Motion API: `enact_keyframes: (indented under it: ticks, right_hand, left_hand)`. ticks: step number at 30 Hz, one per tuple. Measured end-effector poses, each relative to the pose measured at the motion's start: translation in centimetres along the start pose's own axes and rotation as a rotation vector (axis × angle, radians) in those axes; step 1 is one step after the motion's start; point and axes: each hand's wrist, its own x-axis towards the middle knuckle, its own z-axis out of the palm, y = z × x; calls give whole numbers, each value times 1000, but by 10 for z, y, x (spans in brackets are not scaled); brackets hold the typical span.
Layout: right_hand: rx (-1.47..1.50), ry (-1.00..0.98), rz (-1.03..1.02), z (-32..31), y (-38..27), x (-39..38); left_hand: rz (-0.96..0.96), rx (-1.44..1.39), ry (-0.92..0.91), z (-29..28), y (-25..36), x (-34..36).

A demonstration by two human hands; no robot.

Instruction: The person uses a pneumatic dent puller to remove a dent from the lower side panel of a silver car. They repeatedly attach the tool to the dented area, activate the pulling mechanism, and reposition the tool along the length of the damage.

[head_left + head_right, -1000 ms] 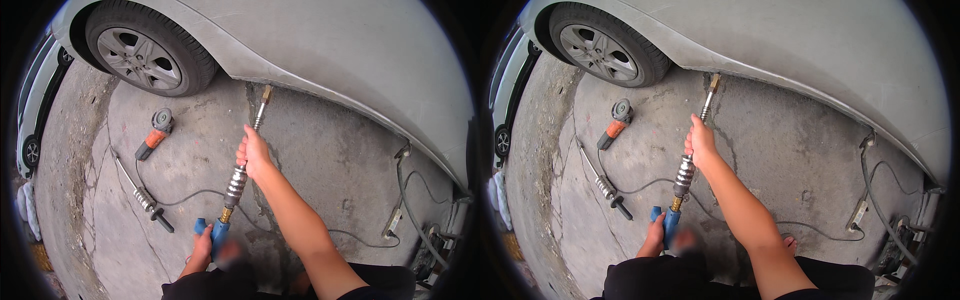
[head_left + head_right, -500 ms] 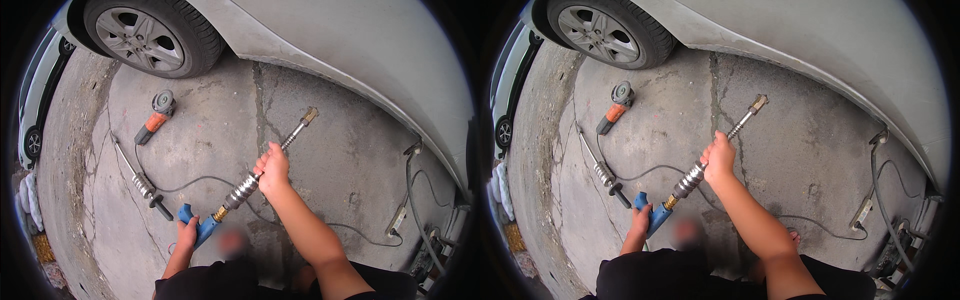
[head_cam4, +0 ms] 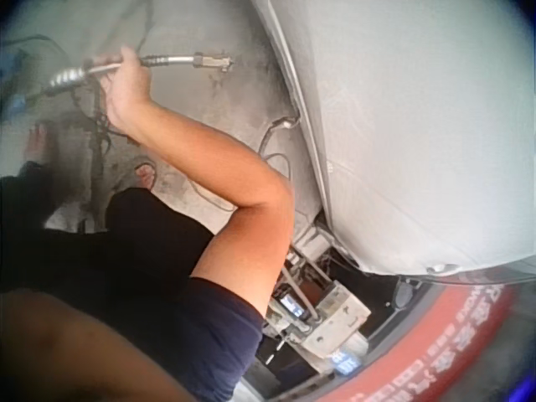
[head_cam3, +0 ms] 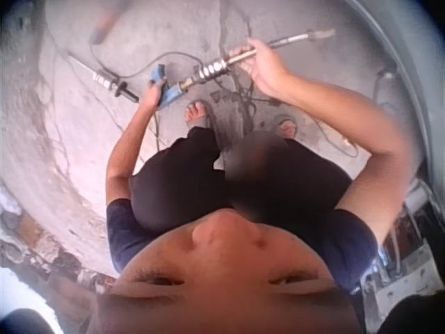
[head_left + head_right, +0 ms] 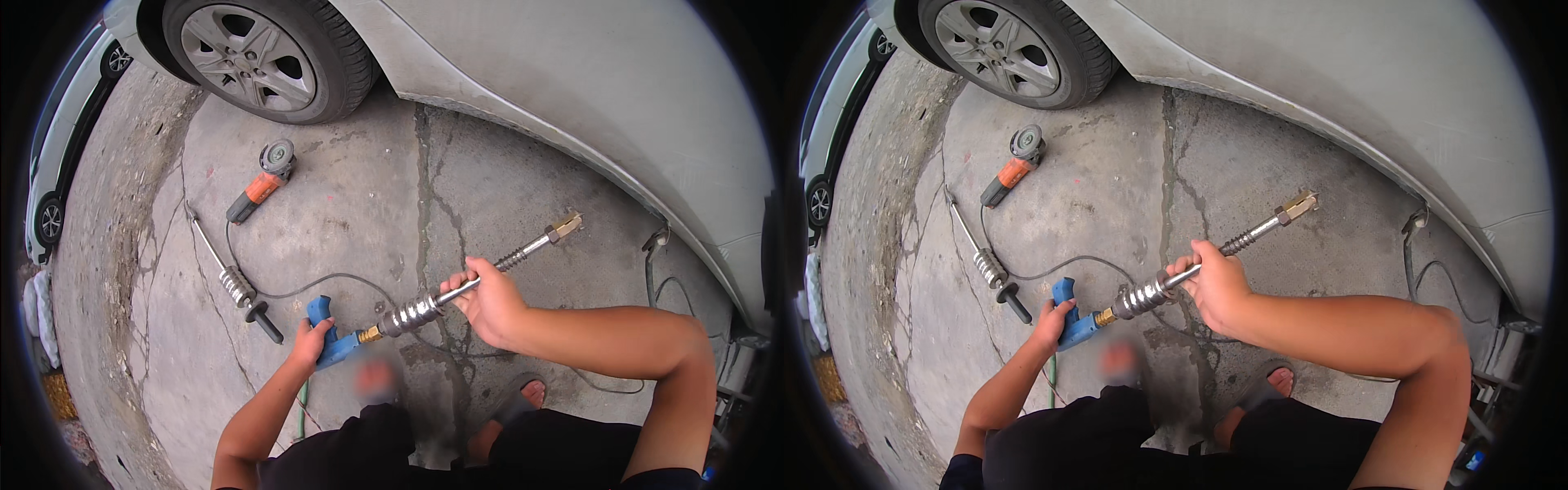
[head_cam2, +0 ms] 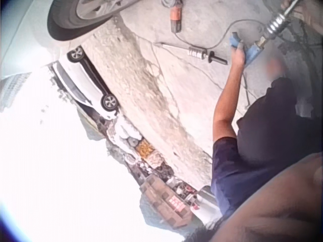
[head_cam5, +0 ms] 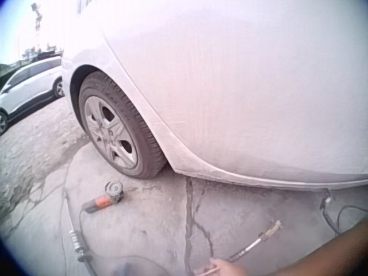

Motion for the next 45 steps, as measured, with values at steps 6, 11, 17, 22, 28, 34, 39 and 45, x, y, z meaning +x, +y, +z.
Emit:
enact_keyframes:
  ticks: [6,11,17,22,28,34,39,45]
  right_hand:
    - [-286,-375,-189,6,-29,-35]
    - [-15,-571,-415,52,-6,60]
    - [-224,-488,-220,83,-2,124]
    - [-280,-424,-207,86,-7,142]
    - [-410,-432,-209,87,-17,147]
    - [-460,-396,-188,78,-18,152]
    - [-464,-399,-156,80,-14,153]
    - [-516,-396,-153,87,-18,153]
  left_hand:
    - [212,281,-28,-17,52,55]
    - [274,393,203,-40,52,54]
    - [-42,352,374,-49,1,23]
    - [-175,166,312,-17,11,0]
    - [-154,140,341,2,19,-2]
    - [-249,32,197,11,22,-13]
    - [-232,93,210,4,5,-4]
    - [-251,39,235,6,7,-7]
